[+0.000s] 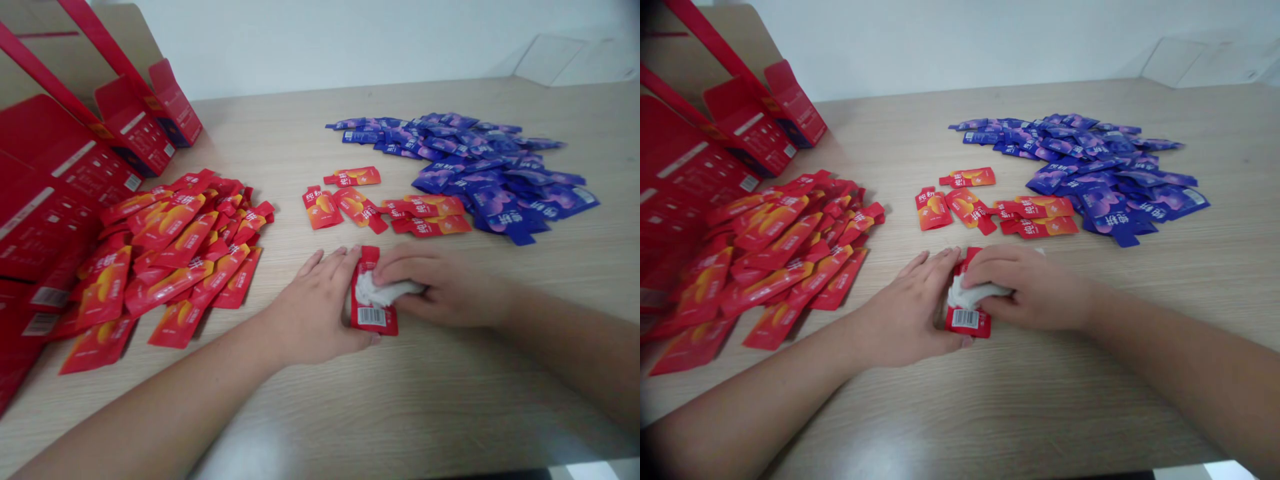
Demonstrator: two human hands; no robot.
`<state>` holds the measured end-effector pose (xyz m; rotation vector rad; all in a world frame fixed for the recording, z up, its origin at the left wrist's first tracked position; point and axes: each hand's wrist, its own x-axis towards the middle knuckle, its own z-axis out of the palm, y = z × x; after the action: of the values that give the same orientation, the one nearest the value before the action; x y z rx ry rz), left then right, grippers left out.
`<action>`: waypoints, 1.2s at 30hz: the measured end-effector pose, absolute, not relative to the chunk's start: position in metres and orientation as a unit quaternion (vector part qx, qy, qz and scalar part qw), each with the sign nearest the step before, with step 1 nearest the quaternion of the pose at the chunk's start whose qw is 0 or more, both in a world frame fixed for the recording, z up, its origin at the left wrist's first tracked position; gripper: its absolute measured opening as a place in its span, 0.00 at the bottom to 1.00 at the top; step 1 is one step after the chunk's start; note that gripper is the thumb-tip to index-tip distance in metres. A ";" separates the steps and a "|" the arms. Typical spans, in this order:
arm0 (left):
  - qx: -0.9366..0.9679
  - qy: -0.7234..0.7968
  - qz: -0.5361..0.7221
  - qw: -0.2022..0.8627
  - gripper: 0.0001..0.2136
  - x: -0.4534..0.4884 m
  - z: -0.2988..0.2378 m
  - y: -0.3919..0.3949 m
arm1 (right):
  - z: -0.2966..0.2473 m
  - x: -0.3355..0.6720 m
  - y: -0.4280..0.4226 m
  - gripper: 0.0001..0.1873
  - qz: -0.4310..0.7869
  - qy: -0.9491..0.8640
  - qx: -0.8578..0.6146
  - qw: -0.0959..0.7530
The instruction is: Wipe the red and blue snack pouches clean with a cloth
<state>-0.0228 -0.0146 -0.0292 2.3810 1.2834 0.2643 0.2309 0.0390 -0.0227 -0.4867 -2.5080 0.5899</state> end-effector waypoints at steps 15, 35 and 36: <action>0.857 0.471 0.087 0.189 0.52 -0.023 -0.022 -0.016 | -0.037 0.229 0.061 0.12 0.126 -0.925 -0.312 0.178; 0.863 0.466 0.058 0.186 0.49 -0.020 -0.017 -0.017 | -0.016 0.222 0.024 0.09 0.241 -0.940 -0.217 0.109; 0.863 0.467 0.055 0.185 0.50 -0.020 -0.017 -0.017 | -0.018 0.224 0.028 0.09 0.215 -0.941 -0.234 0.118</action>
<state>-0.0196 -0.0175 -0.0169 2.4316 1.3163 0.1539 0.2238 0.0280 -0.0179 -0.6853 -2.7519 0.6288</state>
